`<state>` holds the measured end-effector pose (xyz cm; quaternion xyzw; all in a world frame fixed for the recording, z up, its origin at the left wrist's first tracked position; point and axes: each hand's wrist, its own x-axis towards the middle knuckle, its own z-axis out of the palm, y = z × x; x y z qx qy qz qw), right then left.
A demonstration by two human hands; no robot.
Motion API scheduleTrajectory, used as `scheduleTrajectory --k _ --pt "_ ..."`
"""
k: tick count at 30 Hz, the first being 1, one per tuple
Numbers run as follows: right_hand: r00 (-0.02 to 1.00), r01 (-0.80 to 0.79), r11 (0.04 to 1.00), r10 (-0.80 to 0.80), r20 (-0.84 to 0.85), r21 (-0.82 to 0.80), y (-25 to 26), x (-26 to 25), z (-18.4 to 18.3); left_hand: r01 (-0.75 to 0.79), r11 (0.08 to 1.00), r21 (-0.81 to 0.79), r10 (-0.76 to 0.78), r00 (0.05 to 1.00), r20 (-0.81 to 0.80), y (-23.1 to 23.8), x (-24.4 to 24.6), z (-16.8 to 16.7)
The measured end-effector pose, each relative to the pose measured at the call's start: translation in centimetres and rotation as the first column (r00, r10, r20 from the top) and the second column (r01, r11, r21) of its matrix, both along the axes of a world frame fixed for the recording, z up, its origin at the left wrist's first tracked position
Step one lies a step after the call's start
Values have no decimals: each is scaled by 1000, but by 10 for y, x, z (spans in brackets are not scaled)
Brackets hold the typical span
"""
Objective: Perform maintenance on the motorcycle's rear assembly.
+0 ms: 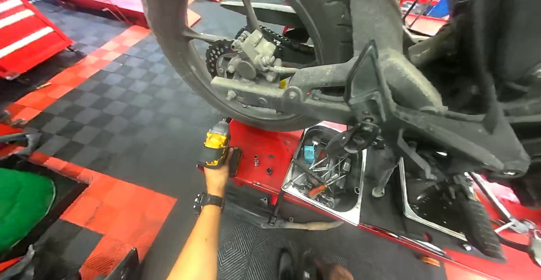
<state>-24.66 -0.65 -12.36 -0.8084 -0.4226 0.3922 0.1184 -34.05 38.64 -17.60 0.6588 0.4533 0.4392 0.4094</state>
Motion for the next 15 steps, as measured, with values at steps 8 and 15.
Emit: scheduleTrajectory --k 8,15 --pt "542 709 700 -622 -566 -90 179 8 -111 -121 987 -104 132 986 103 -131 -111 28" --pt "296 690 707 -473 -830 -158 188 -16 -91 -301 897 -324 263 952 -156 -266 -187 30"
